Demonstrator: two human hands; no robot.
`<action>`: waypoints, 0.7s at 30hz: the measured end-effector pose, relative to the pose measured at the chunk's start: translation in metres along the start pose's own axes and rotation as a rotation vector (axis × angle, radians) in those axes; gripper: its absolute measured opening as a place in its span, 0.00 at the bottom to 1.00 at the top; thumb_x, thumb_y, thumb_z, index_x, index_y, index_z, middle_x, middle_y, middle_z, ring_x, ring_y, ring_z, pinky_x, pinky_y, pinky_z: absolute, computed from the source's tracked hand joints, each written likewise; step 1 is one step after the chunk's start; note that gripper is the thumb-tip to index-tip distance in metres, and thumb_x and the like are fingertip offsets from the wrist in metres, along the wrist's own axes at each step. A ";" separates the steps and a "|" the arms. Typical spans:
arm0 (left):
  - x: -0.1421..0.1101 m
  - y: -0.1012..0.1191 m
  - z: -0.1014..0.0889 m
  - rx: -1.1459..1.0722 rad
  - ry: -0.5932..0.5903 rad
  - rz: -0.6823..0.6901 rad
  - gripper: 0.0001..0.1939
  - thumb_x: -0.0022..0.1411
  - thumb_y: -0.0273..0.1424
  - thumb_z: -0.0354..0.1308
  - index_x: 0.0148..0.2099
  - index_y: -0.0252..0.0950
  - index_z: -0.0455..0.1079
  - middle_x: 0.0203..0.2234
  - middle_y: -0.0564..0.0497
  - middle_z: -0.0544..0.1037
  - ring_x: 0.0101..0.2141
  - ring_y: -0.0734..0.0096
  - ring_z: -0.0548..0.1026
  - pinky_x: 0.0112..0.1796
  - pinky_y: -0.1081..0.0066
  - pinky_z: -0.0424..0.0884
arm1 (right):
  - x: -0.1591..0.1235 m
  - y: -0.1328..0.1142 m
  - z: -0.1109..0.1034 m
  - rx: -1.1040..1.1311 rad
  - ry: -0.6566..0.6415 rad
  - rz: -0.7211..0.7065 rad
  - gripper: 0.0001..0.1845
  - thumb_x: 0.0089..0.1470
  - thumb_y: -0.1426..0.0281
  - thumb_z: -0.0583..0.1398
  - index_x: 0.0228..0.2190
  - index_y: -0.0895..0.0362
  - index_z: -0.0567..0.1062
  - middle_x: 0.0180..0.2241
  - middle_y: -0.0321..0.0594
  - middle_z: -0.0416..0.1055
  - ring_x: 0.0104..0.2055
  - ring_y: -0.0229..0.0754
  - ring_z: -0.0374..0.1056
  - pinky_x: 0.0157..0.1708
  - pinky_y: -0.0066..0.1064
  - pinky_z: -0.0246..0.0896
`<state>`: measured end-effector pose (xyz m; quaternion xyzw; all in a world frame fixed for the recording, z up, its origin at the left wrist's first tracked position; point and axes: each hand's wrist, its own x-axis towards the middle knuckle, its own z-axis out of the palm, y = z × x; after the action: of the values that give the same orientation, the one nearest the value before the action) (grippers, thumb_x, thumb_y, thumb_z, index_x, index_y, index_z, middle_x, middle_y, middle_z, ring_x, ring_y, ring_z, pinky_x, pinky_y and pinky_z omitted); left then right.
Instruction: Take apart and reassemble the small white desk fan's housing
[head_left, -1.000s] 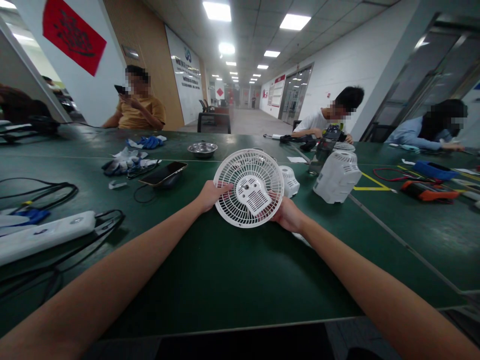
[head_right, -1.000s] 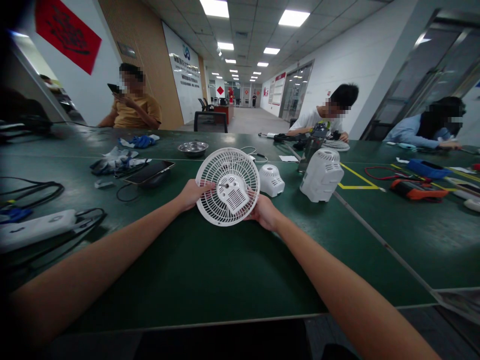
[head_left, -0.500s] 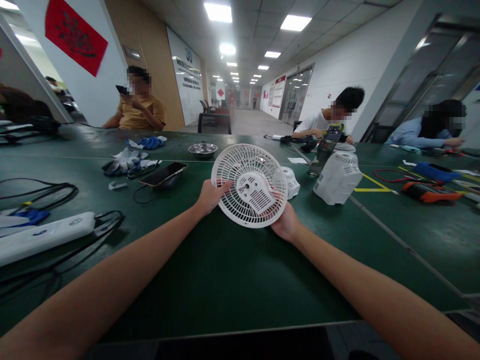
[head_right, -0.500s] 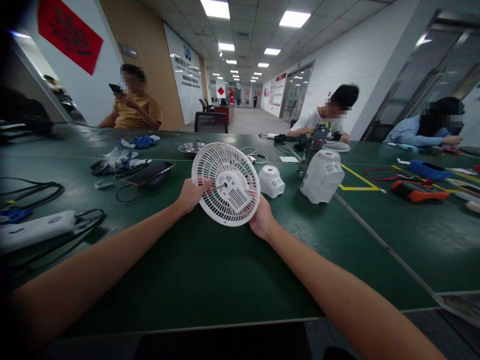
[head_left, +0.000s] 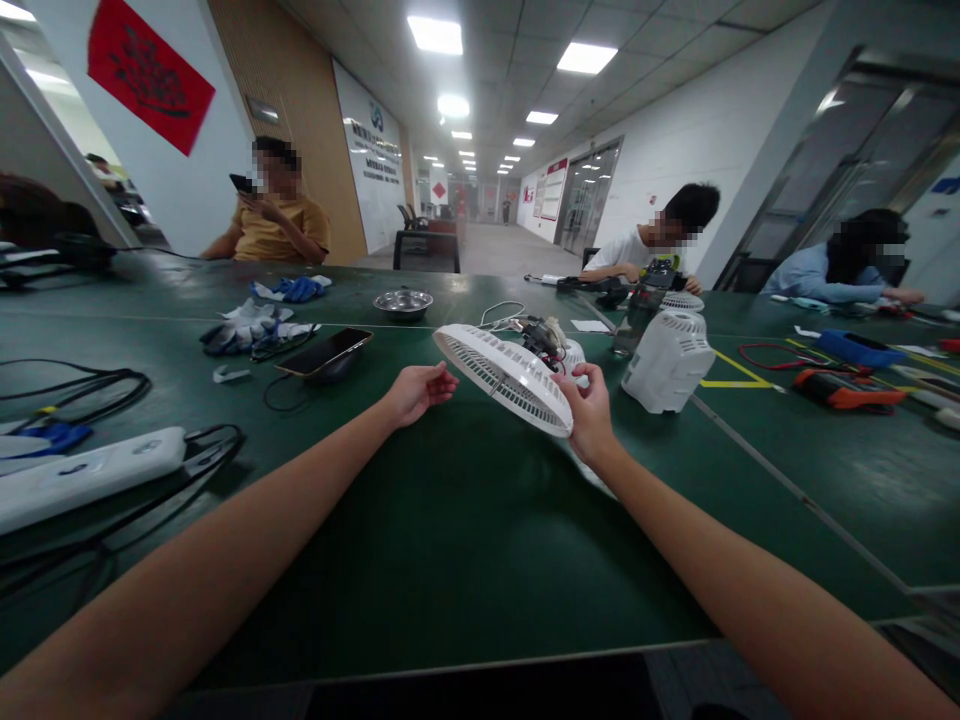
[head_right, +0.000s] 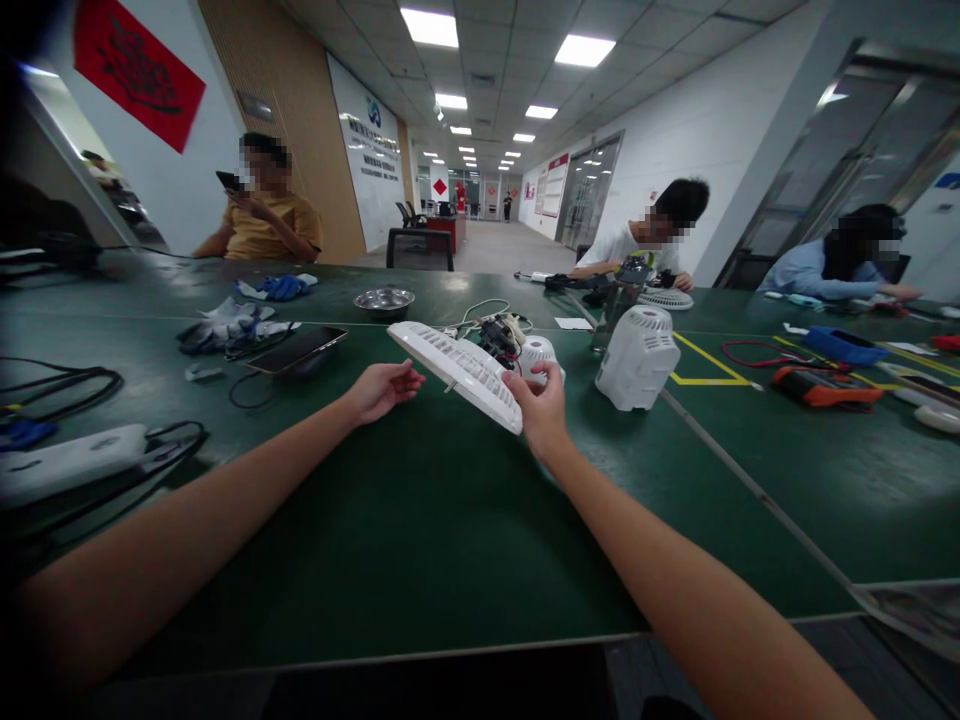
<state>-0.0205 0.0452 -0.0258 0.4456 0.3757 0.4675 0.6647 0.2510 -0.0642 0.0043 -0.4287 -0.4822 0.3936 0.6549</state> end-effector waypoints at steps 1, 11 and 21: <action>-0.001 0.002 -0.001 -0.045 -0.021 -0.029 0.14 0.68 0.35 0.57 0.34 0.31 0.74 0.33 0.42 0.81 0.31 0.70 0.79 0.34 0.71 0.75 | -0.001 -0.001 -0.001 -0.020 -0.011 -0.010 0.29 0.46 0.54 0.69 0.39 0.47 0.57 0.26 0.27 0.71 0.24 0.41 0.70 0.21 0.30 0.63; -0.010 0.011 -0.002 -0.085 -0.189 -0.316 0.17 0.66 0.41 0.58 0.42 0.31 0.77 0.36 0.39 0.83 0.37 0.57 0.82 0.45 0.61 0.77 | -0.005 0.014 -0.005 -0.450 -0.228 -0.240 0.34 0.40 0.57 0.73 0.41 0.48 0.60 0.42 0.39 0.74 0.44 0.48 0.73 0.49 0.45 0.69; -0.004 0.009 0.001 -0.117 -0.146 -0.318 0.08 0.65 0.27 0.60 0.43 0.28 0.77 0.36 0.39 0.83 0.33 0.62 0.83 0.41 0.64 0.80 | 0.012 0.014 -0.021 -0.706 -0.296 -0.460 0.27 0.57 0.57 0.61 0.54 0.50 0.61 0.47 0.45 0.71 0.49 0.50 0.69 0.54 0.45 0.64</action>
<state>-0.0235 0.0422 -0.0166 0.3738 0.3644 0.3438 0.7805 0.2732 -0.0519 -0.0089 -0.4464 -0.7584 0.1060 0.4630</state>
